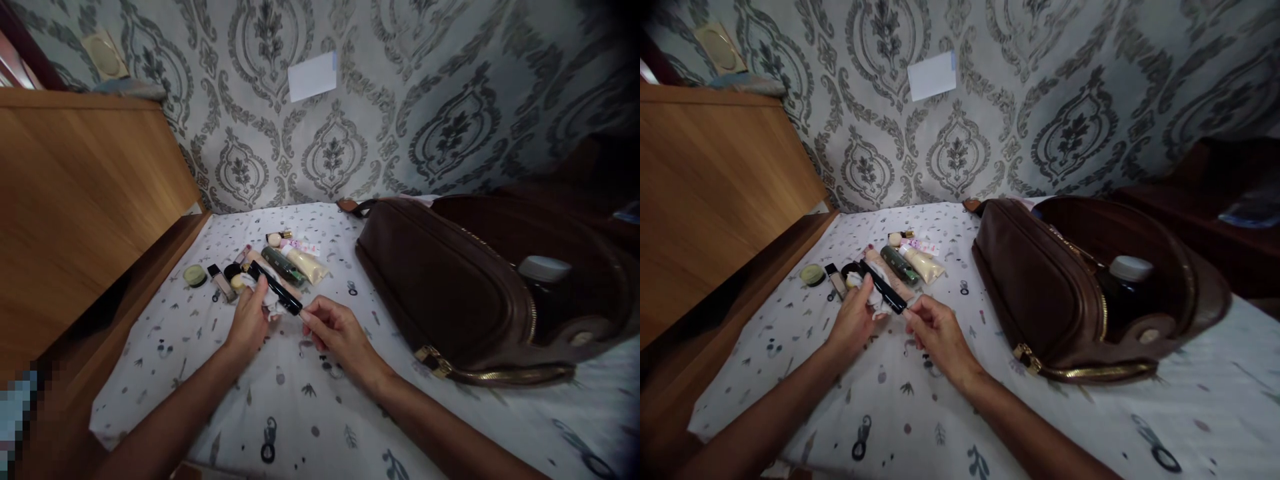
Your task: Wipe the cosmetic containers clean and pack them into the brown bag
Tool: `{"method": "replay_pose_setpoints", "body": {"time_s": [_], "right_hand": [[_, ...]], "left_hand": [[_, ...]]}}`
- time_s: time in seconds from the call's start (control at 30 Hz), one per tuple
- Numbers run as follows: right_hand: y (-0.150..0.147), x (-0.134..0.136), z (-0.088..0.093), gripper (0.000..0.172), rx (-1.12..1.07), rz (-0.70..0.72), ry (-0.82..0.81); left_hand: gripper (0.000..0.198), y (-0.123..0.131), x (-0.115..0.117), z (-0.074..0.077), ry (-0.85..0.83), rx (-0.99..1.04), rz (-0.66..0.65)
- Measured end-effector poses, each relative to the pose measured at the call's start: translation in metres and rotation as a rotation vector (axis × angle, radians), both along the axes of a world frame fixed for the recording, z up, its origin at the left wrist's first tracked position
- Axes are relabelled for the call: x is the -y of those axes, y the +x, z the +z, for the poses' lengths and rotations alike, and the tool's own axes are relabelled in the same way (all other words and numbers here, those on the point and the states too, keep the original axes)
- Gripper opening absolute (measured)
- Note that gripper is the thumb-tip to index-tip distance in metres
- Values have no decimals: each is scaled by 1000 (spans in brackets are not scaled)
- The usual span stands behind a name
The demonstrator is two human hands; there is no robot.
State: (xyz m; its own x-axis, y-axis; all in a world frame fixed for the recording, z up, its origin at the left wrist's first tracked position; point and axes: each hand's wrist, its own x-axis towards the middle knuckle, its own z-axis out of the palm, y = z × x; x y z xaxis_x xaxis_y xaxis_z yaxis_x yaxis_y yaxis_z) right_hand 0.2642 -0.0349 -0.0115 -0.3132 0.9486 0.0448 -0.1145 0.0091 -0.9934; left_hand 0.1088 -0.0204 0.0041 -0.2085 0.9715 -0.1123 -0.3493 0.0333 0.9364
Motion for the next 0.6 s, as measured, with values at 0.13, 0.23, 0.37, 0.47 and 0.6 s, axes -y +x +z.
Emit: {"method": "replay_pose_setpoints", "body": {"time_s": [0.13, 0.23, 0.37, 0.47, 0.6], "right_hand": [[-3, 3, -1, 38, 13, -12, 9], [-5, 4, -3, 35, 25, -52, 17], [-4, 4, -4, 34, 42, -81, -6], [-1, 3, 0, 34, 9, -5, -108], [2, 2, 5, 33, -74, 36, -180]], "left_hand": [[47, -5, -6, 7, 96, 99, -10], [42, -7, -8, 5, 171, 120, -48], [38, -9, -7, 0, 164, 80, -76], [33, -11, -9, 1, 160, 39, -60], [31, -10, -9, 0, 196, -4, -82]]}}
